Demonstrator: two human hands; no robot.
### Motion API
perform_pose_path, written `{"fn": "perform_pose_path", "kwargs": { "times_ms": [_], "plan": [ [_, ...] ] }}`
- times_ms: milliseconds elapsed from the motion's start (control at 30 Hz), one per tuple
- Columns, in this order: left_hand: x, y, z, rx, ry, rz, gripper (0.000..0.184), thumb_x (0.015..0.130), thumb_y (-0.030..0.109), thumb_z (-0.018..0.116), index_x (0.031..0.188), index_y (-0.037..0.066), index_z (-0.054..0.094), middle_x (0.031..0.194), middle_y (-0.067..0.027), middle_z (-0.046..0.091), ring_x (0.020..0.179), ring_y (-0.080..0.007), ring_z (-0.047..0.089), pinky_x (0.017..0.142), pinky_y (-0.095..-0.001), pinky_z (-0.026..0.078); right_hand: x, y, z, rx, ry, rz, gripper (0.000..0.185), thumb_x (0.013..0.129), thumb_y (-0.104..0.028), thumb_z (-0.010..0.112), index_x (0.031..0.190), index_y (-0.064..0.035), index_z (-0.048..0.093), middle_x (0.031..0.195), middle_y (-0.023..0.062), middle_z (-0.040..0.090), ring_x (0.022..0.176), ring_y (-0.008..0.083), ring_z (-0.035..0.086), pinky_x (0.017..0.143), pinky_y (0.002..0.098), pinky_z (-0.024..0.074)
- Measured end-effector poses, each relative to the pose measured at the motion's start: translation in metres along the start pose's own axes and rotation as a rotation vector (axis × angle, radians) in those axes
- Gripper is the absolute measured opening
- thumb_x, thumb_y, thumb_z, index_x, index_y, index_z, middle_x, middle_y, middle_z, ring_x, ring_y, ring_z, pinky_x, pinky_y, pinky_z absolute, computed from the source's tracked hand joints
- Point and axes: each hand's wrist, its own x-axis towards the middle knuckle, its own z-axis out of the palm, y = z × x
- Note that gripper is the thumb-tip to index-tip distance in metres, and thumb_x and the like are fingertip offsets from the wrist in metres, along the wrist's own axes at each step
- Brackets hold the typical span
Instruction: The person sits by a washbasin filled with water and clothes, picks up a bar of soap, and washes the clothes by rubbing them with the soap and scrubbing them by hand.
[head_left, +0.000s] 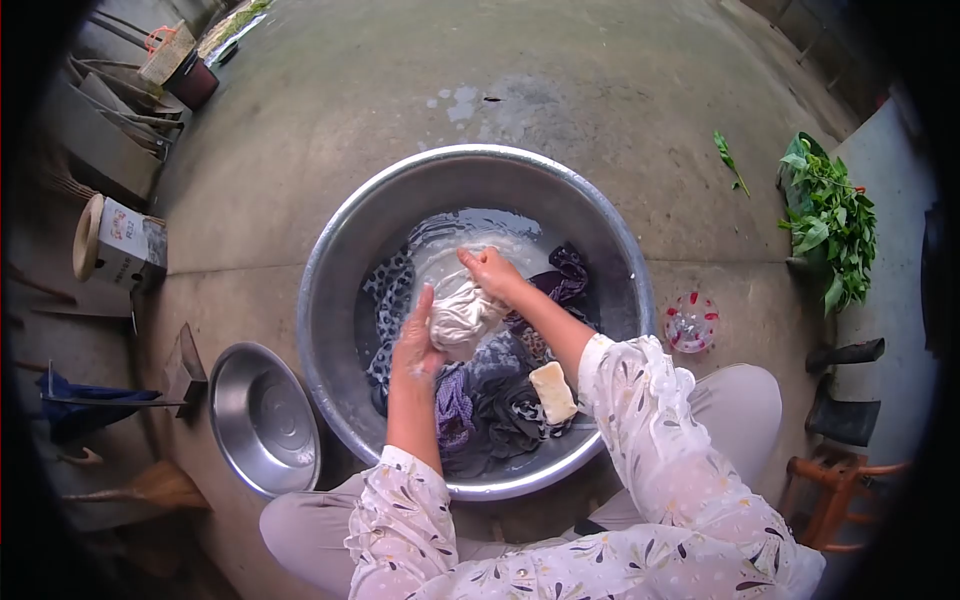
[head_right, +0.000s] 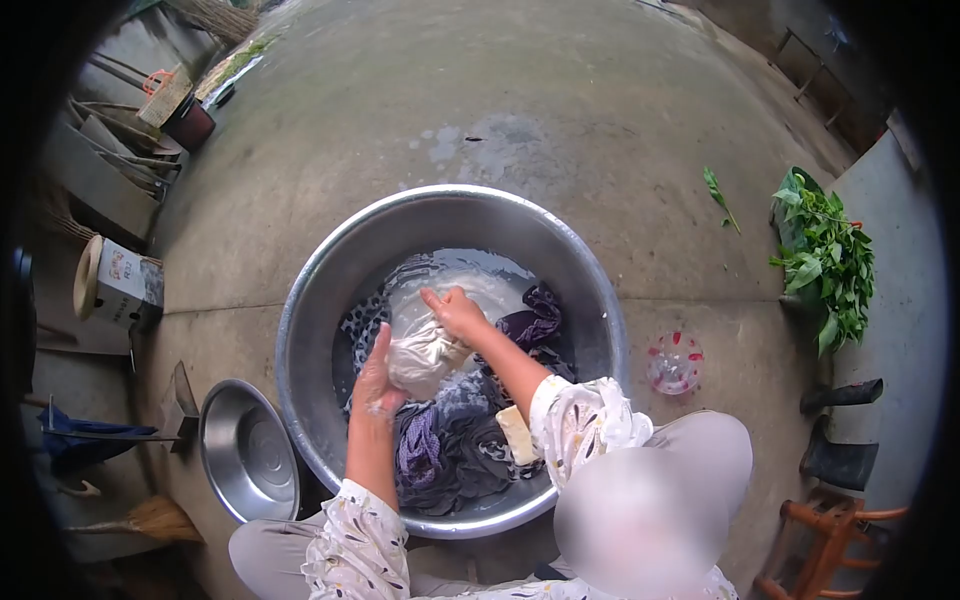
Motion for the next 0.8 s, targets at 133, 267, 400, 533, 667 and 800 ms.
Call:
{"fn": "perform_pose_path", "kwargs": {
  "times_ms": [133, 267, 400, 533, 667, 800],
  "plan": [
    [-0.001, 0.022, -0.015, 0.220, -0.039, 0.194, 0.023, 0.086, 0.013, 0.063, 0.103, 0.002, 0.053, 0.095, -0.0096, 0.062, 0.083, -0.0179, 0.063, 0.075, -0.0327, 0.053, -0.047, -0.039, -0.041, 0.341, -0.330, -0.020, 0.076, 0.078, -0.059, 0.063, 0.134, -0.0121, 0.041, 0.109, 0.0091, 0.063, 0.093, 0.0196, 0.061, 0.073, 0.0373, 0.0504],
    [-0.005, 0.030, -0.016, 0.339, 0.012, 0.301, 0.020, 0.084, 0.012, 0.066, 0.098, 0.004, 0.055, 0.087, -0.0058, 0.062, 0.076, -0.0128, 0.061, 0.068, -0.0269, 0.051, -0.024, -0.025, -0.025, 0.033, -0.596, -0.393, 0.047, 0.076, -0.042, 0.072, 0.109, -0.0093, 0.066, 0.094, 0.0094, 0.068, 0.090, 0.0150, 0.060, 0.075, 0.0297, 0.0476],
    [-0.010, 0.043, -0.021, 0.394, 0.006, 0.384, 0.022, 0.082, 0.012, 0.069, 0.099, 0.004, 0.057, 0.086, -0.0051, 0.063, 0.074, -0.0123, 0.062, 0.068, -0.0256, 0.051, -0.019, -0.025, -0.030, -0.291, -0.396, -0.469, 0.029, 0.077, -0.027, 0.071, 0.098, -0.0068, 0.069, 0.093, 0.0080, 0.068, 0.088, 0.0133, 0.060, 0.080, 0.0303, 0.0461],
    [-0.018, 0.049, -0.016, 0.430, -0.021, 0.371, 0.023, 0.084, 0.015, 0.066, 0.104, 0.006, 0.057, 0.087, -0.0051, 0.063, 0.074, -0.0136, 0.063, 0.066, -0.0268, 0.053, -0.023, -0.033, -0.032, 0.242, -0.560, -0.493, 0.028, 0.079, -0.014, 0.069, 0.105, -0.0052, 0.064, 0.100, 0.0083, 0.067, 0.091, 0.0142, 0.060, 0.081, 0.0316, 0.0473],
    [-0.020, 0.045, -0.009, 0.499, -0.047, 0.350, 0.026, 0.083, 0.017, 0.067, 0.104, 0.005, 0.060, 0.089, -0.0057, 0.064, 0.074, -0.0131, 0.063, 0.066, -0.0265, 0.053, -0.060, -0.059, -0.018, 0.369, -0.668, -0.461, 0.020, 0.078, -0.016, 0.070, 0.094, -0.0050, 0.065, 0.088, 0.0049, 0.066, 0.081, 0.0123, 0.059, 0.071, 0.0295, 0.0472],
    [-0.026, 0.056, -0.007, 0.712, 0.025, 0.427, 0.023, 0.082, 0.017, 0.069, 0.098, 0.003, 0.064, 0.086, -0.0038, 0.065, 0.073, -0.0097, 0.060, 0.065, -0.0239, 0.050, -0.056, -0.061, -0.023, -0.043, -0.473, -0.551, 0.020, 0.073, -0.024, 0.072, 0.079, -0.0058, 0.065, 0.066, 0.0023, 0.060, 0.064, 0.0109, 0.053, 0.058, 0.0297, 0.0432]
  ]
}}
